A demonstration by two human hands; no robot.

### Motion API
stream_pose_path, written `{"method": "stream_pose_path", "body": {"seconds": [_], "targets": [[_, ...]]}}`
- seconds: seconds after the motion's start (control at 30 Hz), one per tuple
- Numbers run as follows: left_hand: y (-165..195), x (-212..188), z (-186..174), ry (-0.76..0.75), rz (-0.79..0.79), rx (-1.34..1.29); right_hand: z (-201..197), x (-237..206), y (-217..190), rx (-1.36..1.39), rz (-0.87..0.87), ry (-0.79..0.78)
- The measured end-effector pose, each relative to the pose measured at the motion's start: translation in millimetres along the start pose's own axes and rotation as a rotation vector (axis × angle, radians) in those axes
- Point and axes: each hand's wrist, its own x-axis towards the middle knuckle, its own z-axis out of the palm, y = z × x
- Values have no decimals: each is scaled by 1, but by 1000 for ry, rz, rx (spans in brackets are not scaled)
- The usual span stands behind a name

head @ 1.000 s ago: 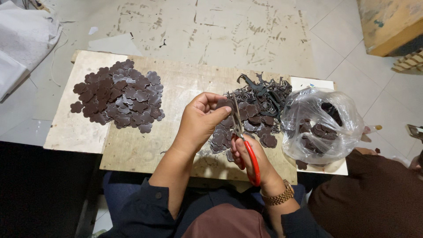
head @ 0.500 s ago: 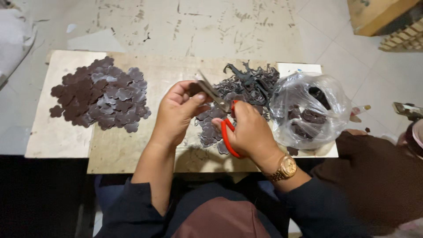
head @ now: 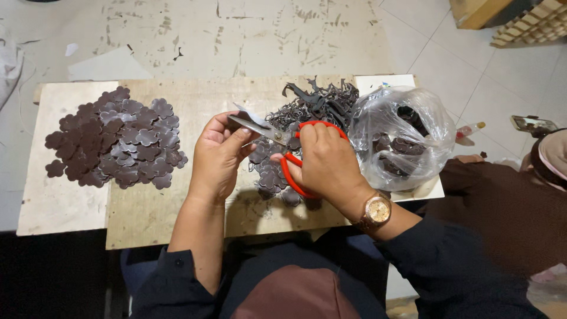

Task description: The person sits on the floor and uses red-handled scissors to trim the edges of small, dark brown, flower-shaped leather pieces. They pick up each piece, trim it, and place it into a growing pile on the left side of the table.

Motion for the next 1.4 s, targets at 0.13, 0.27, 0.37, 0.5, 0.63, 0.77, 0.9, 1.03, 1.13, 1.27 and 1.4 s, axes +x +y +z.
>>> {"method": "stream_pose_path", "body": {"seconds": [0.13, 0.27, 0.37, 0.5, 0.63, 0.77, 0.9, 1.03, 1.13, 1.27, 1.4], "targets": [[-2, 1, -3, 0, 5, 3, 3, 0, -1, -2, -14, 13], [-4, 1, -6, 2, -4, -20, 3, 0, -1, -21, 2, -13], [-6, 2, -7, -5, -1, -35, 2, 1, 0, -20, -16, -5], [-8, 3, -6, -13, 2, -56, 1, 0, -1, 1, -4, 3], [-9, 2, -5, -24, 28, -60, 1, -2, -1, 15, 17, 1], [-9, 2, -3, -12, 22, -54, 0, -3, -2, 18, 13, 12], [-8, 2, -1, -11, 24, -35, -1, -3, -2, 19, 24, 8], [-10, 3, 2, -1, 23, -33, -4, -4, 1, 10, 20, 18], [-9, 3, 3, -31, 40, -58, -4, -5, 1, 11, 25, 23], [-7, -1, 9, -82, 58, -99, -2, -11, 0, 107, 72, 19], [-1, -8, 17, -25, 0, -27, 7, -27, -1, 596, 391, -283]]}}
